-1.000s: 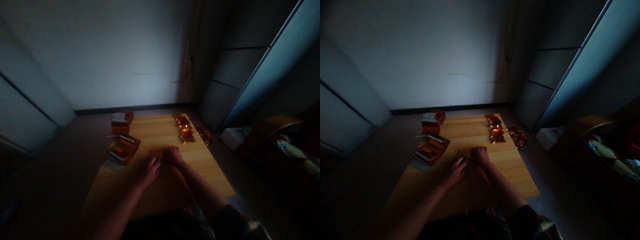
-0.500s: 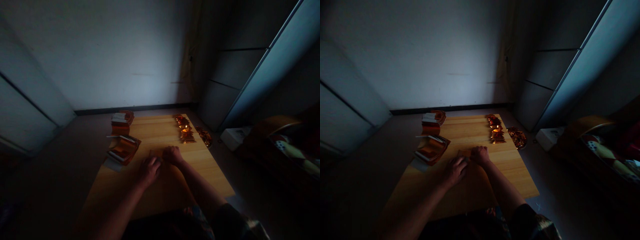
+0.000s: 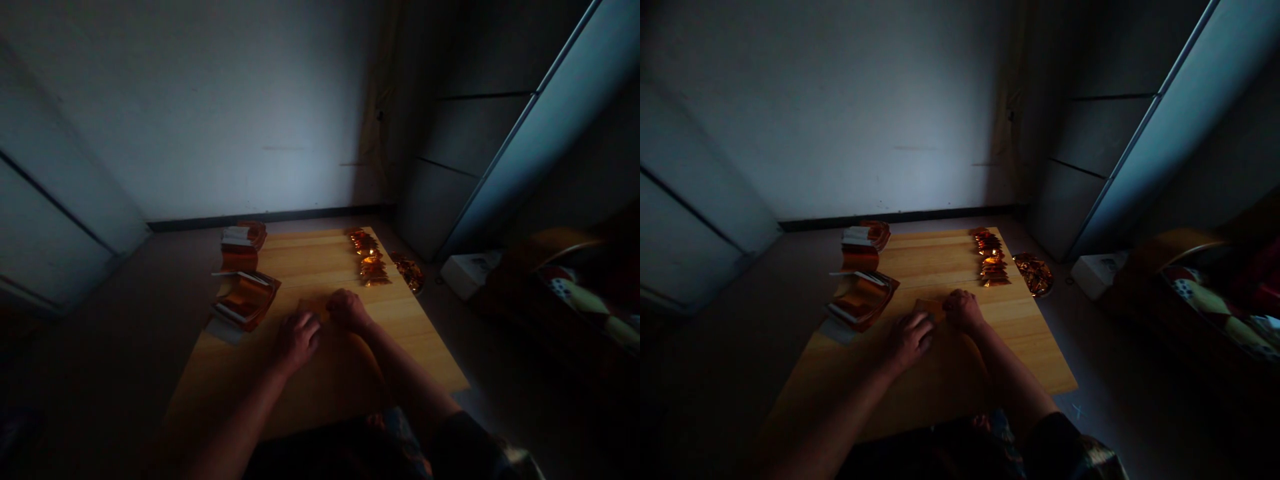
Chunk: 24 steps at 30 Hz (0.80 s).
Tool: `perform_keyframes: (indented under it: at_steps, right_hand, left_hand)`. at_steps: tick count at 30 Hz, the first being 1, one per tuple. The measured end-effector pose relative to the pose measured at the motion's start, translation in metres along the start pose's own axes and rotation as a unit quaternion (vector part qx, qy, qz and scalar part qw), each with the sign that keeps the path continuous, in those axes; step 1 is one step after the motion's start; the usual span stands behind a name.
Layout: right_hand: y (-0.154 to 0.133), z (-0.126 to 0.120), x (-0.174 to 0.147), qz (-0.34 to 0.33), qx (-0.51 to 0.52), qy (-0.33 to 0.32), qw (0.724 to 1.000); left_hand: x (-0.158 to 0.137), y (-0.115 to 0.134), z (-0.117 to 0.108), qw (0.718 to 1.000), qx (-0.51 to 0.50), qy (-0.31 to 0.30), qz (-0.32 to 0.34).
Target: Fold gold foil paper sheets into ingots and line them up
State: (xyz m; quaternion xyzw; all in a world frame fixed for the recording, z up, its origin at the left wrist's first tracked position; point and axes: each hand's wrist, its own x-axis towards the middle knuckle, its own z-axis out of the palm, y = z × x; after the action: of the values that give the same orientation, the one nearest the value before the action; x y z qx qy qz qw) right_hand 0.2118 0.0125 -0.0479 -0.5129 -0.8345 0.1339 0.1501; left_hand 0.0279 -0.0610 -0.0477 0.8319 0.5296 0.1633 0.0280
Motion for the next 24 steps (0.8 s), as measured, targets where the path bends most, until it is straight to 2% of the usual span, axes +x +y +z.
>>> perform_keyframes:
  at_steps: [5, 14, 20, 24]
  right_hand:
    - [-0.005, 0.002, -0.019, -0.050, -0.011, 0.005, 0.999]
    - [-0.027, 0.006, -0.036, -0.013, -0.065, 0.020, 0.998]
    - [-0.019, 0.006, -0.035, -0.085, -0.051, 0.044, 0.994]
    - [-0.017, 0.004, -0.033, -0.087, -0.059, 0.047, 0.993]
  left_hand:
    - [0.009, -0.012, 0.002, 0.999, 0.000, 0.050, -0.013]
    - [0.017, -0.011, 0.007, 0.993, 0.035, 0.092, -0.060]
    - [0.018, -0.013, 0.012, 0.995, 0.033, 0.090, 0.002]
    - [0.015, -0.011, 0.014, 0.995, 0.029, 0.085, 0.038]
